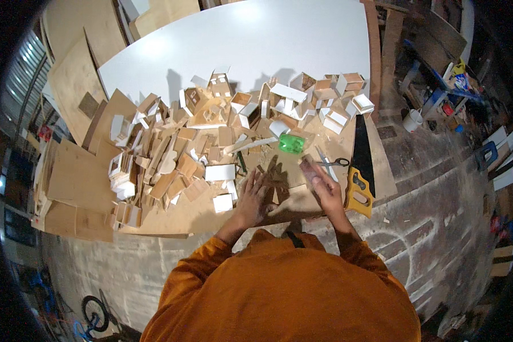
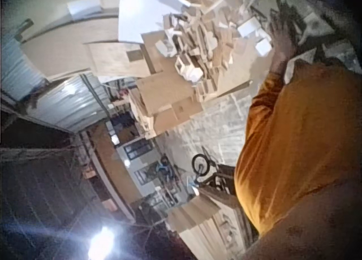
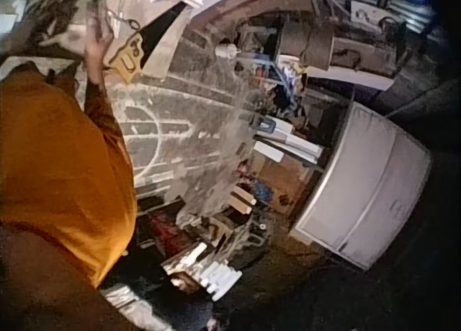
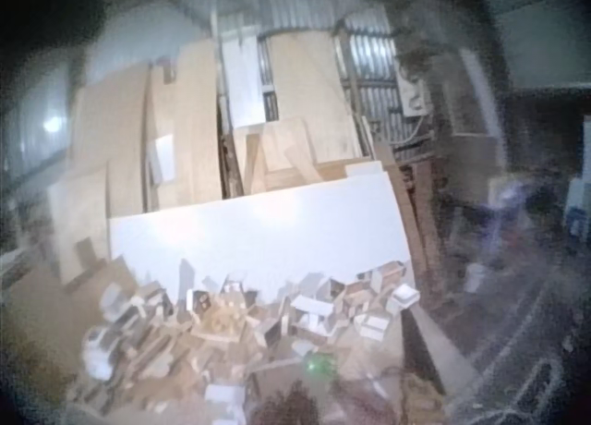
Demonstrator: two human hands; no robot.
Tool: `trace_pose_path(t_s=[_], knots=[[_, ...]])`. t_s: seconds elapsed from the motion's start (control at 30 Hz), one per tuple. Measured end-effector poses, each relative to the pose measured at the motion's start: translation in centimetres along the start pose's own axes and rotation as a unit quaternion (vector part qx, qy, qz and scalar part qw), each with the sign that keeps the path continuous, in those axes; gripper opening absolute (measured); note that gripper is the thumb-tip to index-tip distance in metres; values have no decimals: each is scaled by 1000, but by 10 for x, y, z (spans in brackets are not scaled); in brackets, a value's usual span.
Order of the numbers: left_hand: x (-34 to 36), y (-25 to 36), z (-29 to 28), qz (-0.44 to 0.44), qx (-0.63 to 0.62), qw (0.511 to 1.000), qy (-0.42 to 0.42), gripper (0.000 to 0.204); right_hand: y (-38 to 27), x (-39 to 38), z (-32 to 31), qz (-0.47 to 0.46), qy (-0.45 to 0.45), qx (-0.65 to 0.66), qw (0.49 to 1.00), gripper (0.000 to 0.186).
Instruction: The person constructs a small architectural model by hand at a workbench. They use a sanding block to smooth the edges of small wooden pieces and apply adhesive with a small green bottle to assemble the components of the miniature structure.
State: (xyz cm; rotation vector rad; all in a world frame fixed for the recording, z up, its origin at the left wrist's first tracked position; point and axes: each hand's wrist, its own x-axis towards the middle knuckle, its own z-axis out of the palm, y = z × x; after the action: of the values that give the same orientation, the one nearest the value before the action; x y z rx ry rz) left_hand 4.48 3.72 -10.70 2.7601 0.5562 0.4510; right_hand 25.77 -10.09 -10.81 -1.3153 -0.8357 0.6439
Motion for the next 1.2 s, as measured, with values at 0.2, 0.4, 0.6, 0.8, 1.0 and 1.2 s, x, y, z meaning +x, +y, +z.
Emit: trace_pose_path(t_s=[0.2,0.4,0.6,0.8,1.0,1.2], knots=[[14,29,-22,-125,-606,786,-23,54,-45,-12,28,-17,-107,-181,977,53],[17,40,-35,-191,-676,711,-37,47,-56,-2,45,-160,-85,-206,962,52],[31,42,-41,-31,-240,967,77,31,-82,1,59,-95,-107,-228,963,51],[34,46,-37,-22,-348,909,229,16,-94,12,73,-276,-159,-183,930,45],[32,31,-48,17,-206,962,178,15,-90,7,81,-194,-192,-252,929,44],[31,42,-35,-160,-431,878,135,21,-86,31,82,-85,-144,-179,970,48]])
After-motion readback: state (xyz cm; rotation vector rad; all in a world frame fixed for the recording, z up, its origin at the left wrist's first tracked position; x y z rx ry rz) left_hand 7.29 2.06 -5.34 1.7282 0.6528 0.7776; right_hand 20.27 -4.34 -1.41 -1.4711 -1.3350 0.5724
